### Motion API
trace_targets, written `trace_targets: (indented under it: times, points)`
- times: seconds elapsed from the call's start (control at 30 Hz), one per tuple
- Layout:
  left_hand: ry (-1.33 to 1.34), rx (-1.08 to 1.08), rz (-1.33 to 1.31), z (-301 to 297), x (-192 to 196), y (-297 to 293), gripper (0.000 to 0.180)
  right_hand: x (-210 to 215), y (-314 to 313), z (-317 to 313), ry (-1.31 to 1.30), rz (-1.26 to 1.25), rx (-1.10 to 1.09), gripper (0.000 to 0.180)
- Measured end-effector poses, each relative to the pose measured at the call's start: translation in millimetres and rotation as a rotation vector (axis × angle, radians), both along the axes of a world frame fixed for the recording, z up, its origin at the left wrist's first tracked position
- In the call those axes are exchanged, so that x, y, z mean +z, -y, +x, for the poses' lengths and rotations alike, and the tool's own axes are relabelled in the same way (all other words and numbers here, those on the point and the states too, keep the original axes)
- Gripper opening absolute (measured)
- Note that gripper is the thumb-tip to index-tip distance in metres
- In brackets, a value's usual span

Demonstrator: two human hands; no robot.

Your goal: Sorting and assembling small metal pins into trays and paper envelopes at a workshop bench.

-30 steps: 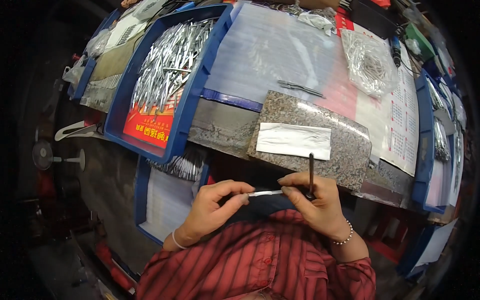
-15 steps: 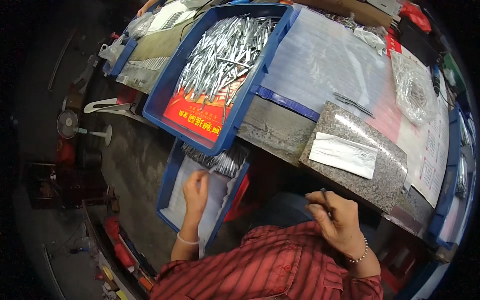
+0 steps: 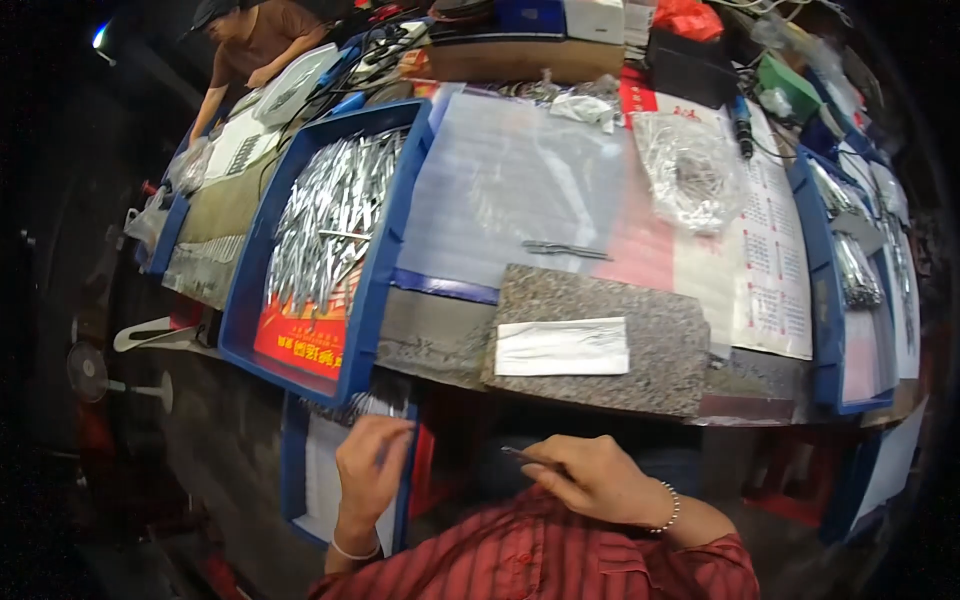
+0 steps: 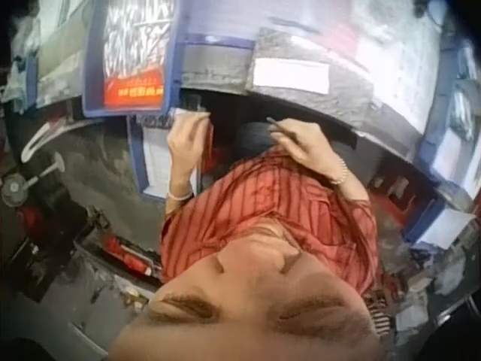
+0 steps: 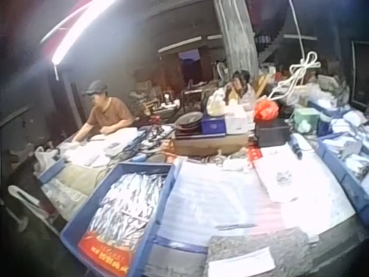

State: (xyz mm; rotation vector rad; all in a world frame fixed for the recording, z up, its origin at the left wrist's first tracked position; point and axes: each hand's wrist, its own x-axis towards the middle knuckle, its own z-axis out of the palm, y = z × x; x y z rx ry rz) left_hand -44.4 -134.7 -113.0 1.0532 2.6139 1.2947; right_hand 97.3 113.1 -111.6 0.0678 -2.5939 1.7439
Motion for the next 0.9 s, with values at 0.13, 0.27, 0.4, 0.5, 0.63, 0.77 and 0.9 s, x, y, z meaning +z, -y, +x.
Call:
trace_targets:
  times: [0.13,0.27,0.4,0.5,0.63,0.77,0.9]
  points:
    - [-0.017,-0.365,0.165,-33,31,-112,0.015,7,-8,9,-0.005,-0.002,0.006,0.018]
    - [-0.170,-0.391,0.105,-110,-13,-216,0.018,14,-16,26,0.006,-0.050,-0.049,0.018]
    - [-0.010,-0.513,-0.387,-147,-35,-253,0.021,11,-34,53,0.094,-0.117,-0.191,0.017]
    - [-0.042,-0.559,-0.409,-145,-33,-259,0.021,9,-55,65,0.160,-0.194,-0.366,0.014]
    - [-0.129,-0.351,-0.124,-127,-13,-238,0.017,17,-94,57,-0.101,0.062,-0.481,0.007]
    - [0.064,-0.146,0.192,-67,38,-192,0.007,41,-161,-12,-0.093,0.186,-0.766,0.012]
    - [0.315,-0.165,0.345,-8,29,-147,0.009,-3,-257,-97,-0.192,0.599,-0.595,0.016]
